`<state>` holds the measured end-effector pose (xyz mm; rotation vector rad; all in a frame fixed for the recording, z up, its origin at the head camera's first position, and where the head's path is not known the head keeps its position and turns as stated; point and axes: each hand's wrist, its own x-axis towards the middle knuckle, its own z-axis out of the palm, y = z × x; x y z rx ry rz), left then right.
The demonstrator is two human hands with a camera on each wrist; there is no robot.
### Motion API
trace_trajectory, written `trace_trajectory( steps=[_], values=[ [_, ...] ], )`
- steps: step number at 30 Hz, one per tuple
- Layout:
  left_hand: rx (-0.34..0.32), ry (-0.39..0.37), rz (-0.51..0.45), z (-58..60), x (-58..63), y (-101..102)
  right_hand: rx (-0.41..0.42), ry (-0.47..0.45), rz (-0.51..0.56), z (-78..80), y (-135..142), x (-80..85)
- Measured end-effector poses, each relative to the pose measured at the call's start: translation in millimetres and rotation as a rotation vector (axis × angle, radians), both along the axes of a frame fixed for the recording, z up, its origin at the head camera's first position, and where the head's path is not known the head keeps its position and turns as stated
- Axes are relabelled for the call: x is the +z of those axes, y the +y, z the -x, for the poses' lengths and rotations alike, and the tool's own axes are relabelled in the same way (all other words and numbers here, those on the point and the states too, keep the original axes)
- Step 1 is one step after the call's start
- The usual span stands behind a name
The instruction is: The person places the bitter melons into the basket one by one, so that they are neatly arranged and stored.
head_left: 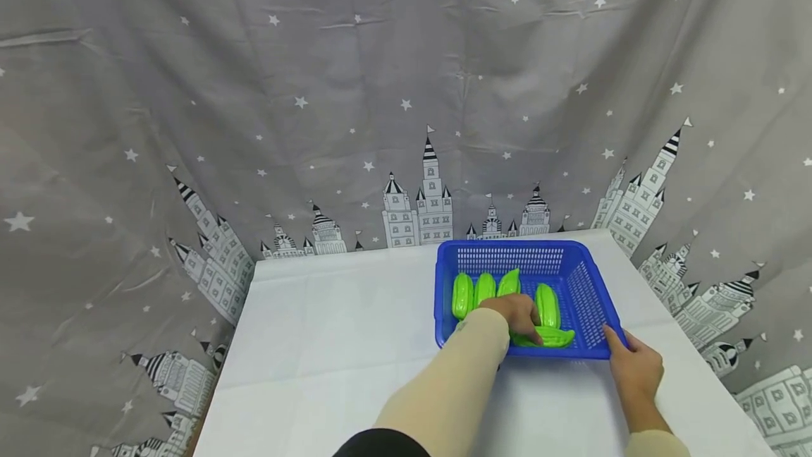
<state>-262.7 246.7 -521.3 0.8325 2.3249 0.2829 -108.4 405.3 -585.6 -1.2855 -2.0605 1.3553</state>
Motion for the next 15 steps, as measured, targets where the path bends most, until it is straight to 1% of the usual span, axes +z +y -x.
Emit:
trace_trajectory(
  steps=[3,8,10,15],
  values=[
    [-0.002,0.000,0.005,-0.2,-2.0,0.9,-0.001,0.003,-0.004,-0.3,-0.6,-1.3],
    [-0.026,0.002,0.008,4.1,-5.6,2.0,-0.011,0.009,-0.002,0.6,-0.4,-2.7],
    [-0.037,0.019,0.003,5.3,-4.3,1.6,-0.015,0.012,-0.007,0.5,-0.5,-2.9],
    [-0.041,0.062,-0.010,8.8,0.2,1.1,-0.015,0.017,-0.015,-0.2,-0.3,-1.3]
  ],
)
